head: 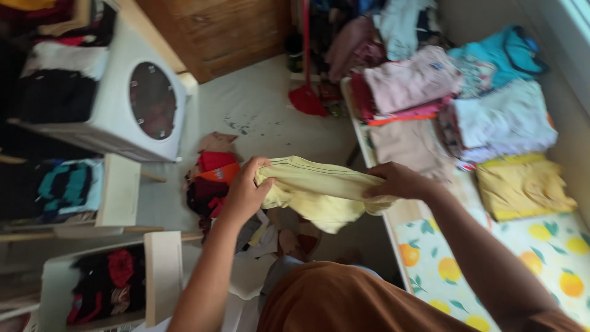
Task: The person retrieves t-shirts from a drawer, folds them one by one on a lemon-patterned folding board, and places the folded items back into the drawer. The person handles several t-shirts, including yellow and light green ones, smoothing and folding them before stacking them in the drawer.
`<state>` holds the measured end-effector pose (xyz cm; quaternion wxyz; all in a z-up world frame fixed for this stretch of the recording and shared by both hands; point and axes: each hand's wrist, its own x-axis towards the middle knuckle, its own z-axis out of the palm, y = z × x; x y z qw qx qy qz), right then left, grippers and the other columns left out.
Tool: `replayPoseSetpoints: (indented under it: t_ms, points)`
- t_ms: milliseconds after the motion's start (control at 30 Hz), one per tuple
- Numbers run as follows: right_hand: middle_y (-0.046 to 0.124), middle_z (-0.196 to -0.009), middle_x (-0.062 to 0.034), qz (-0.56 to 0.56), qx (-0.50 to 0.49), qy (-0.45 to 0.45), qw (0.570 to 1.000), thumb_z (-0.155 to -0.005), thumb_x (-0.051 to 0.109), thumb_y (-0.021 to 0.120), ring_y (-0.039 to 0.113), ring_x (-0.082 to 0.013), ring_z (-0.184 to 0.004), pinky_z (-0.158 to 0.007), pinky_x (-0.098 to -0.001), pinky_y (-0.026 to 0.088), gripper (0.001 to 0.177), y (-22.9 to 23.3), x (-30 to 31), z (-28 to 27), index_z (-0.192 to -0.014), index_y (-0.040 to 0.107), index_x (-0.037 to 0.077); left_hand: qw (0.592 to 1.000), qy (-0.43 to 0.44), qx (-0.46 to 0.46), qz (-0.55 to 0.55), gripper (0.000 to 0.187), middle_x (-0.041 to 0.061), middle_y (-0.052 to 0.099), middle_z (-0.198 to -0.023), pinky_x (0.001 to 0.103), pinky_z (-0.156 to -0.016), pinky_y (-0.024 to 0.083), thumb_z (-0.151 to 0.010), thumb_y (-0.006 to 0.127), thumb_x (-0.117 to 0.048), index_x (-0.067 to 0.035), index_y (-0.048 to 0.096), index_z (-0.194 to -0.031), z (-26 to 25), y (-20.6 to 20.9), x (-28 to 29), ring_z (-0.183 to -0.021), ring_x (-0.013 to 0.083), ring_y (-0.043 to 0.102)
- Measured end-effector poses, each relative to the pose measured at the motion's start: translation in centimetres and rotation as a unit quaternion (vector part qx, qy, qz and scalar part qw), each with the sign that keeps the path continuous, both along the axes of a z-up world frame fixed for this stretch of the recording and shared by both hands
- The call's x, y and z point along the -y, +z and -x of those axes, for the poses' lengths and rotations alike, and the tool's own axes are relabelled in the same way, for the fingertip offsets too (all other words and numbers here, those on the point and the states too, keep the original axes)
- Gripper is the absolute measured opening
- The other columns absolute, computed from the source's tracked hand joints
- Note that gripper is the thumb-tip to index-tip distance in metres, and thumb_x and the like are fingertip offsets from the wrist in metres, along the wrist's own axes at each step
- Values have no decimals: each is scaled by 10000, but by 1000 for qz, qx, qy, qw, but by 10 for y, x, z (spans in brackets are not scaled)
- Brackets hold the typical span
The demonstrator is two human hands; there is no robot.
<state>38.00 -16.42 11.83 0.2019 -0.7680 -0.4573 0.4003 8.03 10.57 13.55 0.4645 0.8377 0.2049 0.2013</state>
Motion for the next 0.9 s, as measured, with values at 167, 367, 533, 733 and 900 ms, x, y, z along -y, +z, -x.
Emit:
replayPoseSetpoints:
  t_ms: [167,367,533,733,900]
  points:
    - [771,-920,-110,81,92,-30,992,-867,177,693,722,-209,-843,-765,-367,560,298,4,-79,-21,-1144,746,80,989,-8,-82,-122,503,225,608,-1275,464,-990,464,-853,640,26,-1,578,-1352,40,31,-87,-1181,405,588]
    - [726,-870,-147,-396,154,-278,861,-1001,58,520,678,-261,-776,-735,-355,532,310,46,-131,36,-1248,706,85,897,246,179,-320,328,183,702,-1214,438,-1038,513,-921,548,106,-12,667,-1203,78,57,-126,-1188,365,642]
    - [715,-936,-233,-133,317,-81,936,-887,95,636,688,-462,-847,-753,-519,553,230,-89,-141,67,-1107,678,43,925,144,-30,-349,121,213,663,-956,526,-764,481,-850,587,36,23,669,-938,89,-82,-118,-898,422,621]
    - [736,-942,-31,233,-93,31,968,-951,205,538,788,-234,-676,-578,-431,625,220,-149,-117,50,-1125,652,134,922,-3,-381,-72,318,164,720,-1029,479,-854,545,-801,633,-88,-160,755,-1084,136,-188,-109,-987,351,694]
    - [721,-980,-162,-290,159,-95,939,-957,-20,449,701,-224,-763,-649,-339,572,284,-42,-164,14,-1168,638,-38,932,290,-74,-205,253,169,731,-1116,473,-881,553,-1011,555,-104,-121,701,-1217,116,-68,-130,-1021,378,700]
